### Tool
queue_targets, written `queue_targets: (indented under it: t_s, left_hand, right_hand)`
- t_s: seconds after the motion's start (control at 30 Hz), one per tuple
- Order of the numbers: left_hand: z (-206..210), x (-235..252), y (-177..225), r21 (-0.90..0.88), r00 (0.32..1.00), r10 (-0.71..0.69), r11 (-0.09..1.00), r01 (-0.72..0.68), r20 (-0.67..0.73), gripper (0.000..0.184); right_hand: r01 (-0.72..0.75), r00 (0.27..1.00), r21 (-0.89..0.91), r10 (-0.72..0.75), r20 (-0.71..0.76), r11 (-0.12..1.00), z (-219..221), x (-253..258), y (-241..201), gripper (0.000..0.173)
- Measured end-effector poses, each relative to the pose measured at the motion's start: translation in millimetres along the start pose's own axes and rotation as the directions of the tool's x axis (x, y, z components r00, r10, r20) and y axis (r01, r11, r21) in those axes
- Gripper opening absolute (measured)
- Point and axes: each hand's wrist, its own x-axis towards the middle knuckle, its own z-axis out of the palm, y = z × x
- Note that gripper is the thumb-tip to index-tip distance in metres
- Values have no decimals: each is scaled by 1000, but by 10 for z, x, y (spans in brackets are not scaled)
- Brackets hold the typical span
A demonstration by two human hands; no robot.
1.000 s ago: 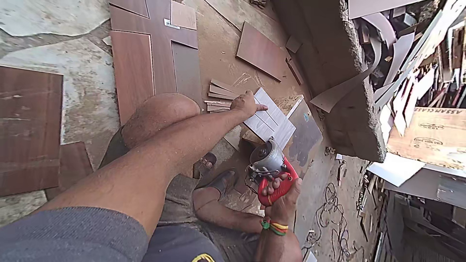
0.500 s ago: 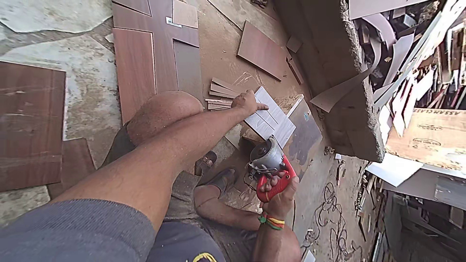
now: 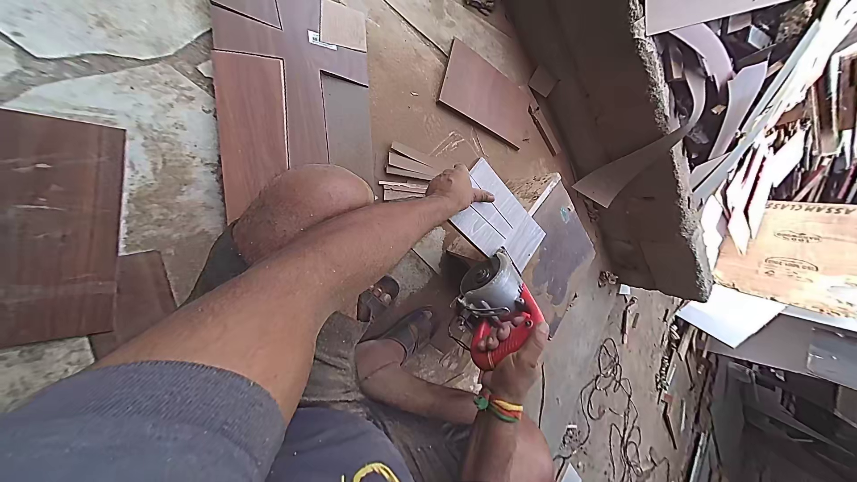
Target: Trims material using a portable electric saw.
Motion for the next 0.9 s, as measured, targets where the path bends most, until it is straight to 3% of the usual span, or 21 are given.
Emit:
queue_targets:
  t_s: [0.9]
  left_hand:
    - [-14, 2, -35, -26, 999, 43, 999, -42, 18, 90]
  right_hand:
    - [17, 998, -36, -19, -60, 999, 46, 75, 13, 64]
